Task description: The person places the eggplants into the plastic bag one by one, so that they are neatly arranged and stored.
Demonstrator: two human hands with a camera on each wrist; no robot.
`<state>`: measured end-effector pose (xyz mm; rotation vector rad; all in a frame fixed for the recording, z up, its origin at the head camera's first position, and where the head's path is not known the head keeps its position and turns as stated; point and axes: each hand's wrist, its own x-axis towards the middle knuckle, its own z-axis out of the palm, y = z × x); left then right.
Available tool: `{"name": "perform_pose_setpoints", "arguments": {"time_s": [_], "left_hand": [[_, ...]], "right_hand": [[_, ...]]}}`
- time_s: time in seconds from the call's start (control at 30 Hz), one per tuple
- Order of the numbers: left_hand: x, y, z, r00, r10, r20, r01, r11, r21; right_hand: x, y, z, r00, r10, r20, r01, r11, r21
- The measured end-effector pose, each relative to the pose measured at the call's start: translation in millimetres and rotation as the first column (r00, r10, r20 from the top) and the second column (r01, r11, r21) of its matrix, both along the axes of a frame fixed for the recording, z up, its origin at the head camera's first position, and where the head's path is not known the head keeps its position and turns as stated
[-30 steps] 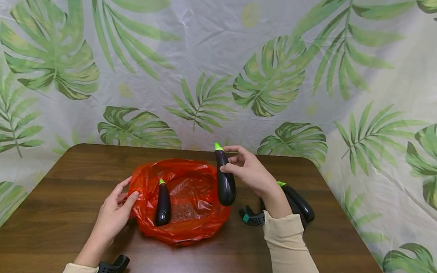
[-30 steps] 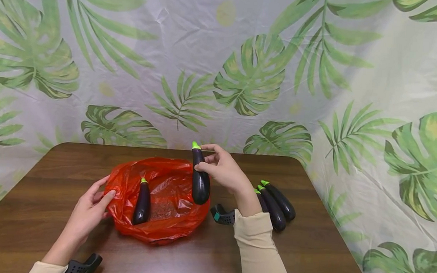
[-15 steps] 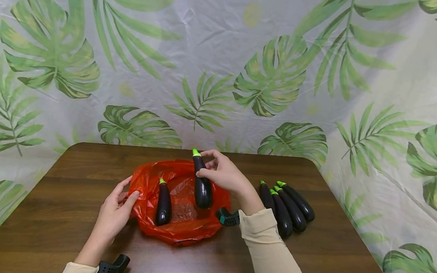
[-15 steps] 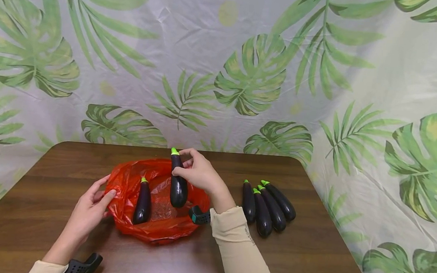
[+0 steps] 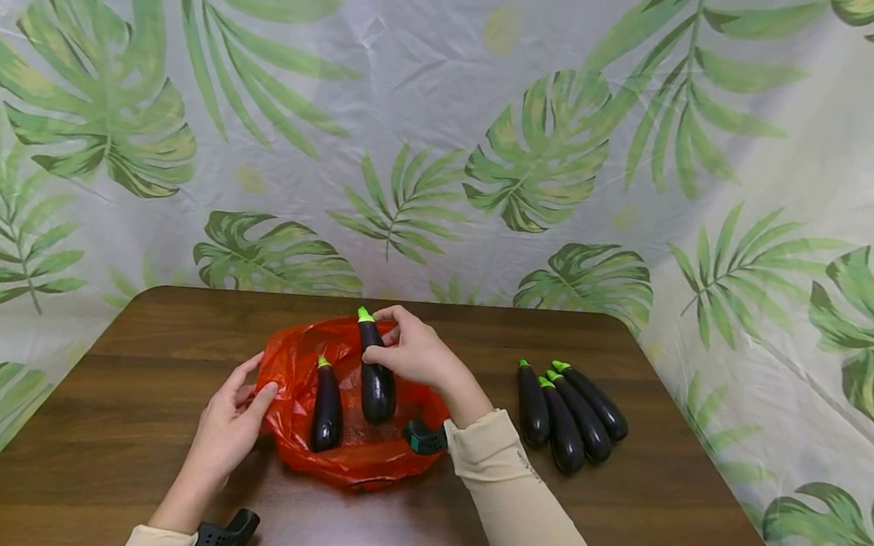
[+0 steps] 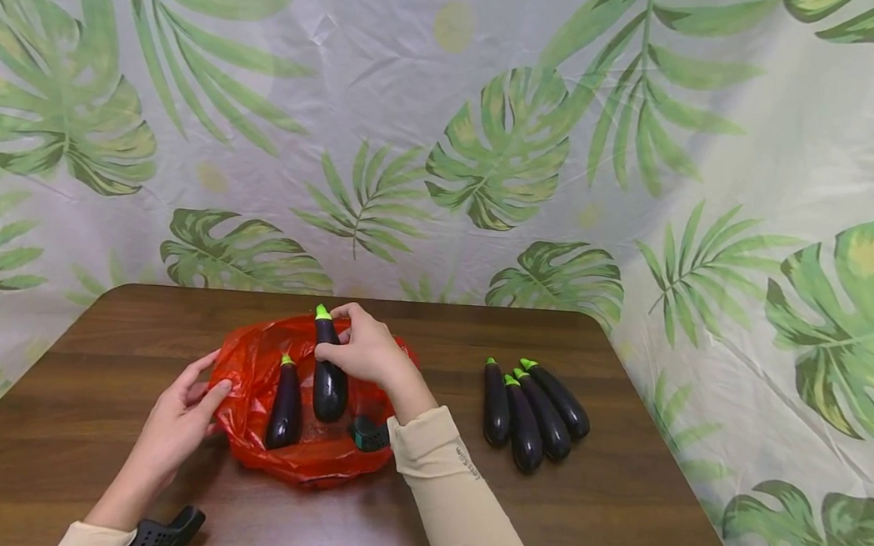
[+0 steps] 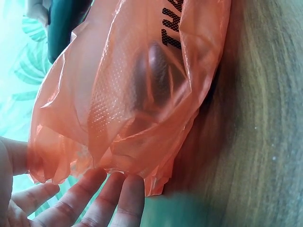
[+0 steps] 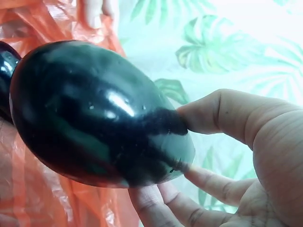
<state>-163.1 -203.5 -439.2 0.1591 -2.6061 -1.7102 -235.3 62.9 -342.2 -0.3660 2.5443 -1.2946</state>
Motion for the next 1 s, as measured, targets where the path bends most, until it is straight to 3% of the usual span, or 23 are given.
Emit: {"name": "perform_pose_setpoints", "arguments": {"time_s": [0.37, 0.67, 1.0], "left_hand": [[-0.8, -0.6, -1.9, 1.0, 0.0, -0.006, 0.0, 1.0, -0.007], [-0.5, -0.2, -1.3, 1.0, 0.0, 0.004, 0.0, 1.0, 0.001], [-0.9, -0.7, -1.5, 1.0, 0.001, 0.002, -0.001, 1.0, 0.003]], "right_hand": [[-3.9, -22, -3.7, 0.999, 0.05, -0.007, -0.05, 0.995, 0.083], [-5.4, -30, -24.6, 0.998, 0.061, -0.025, -0.056, 0.983, 0.173], [-8.1, -31, -36.7, 0.999, 0.035, 0.018, -0.038, 0.982, 0.185]]}}
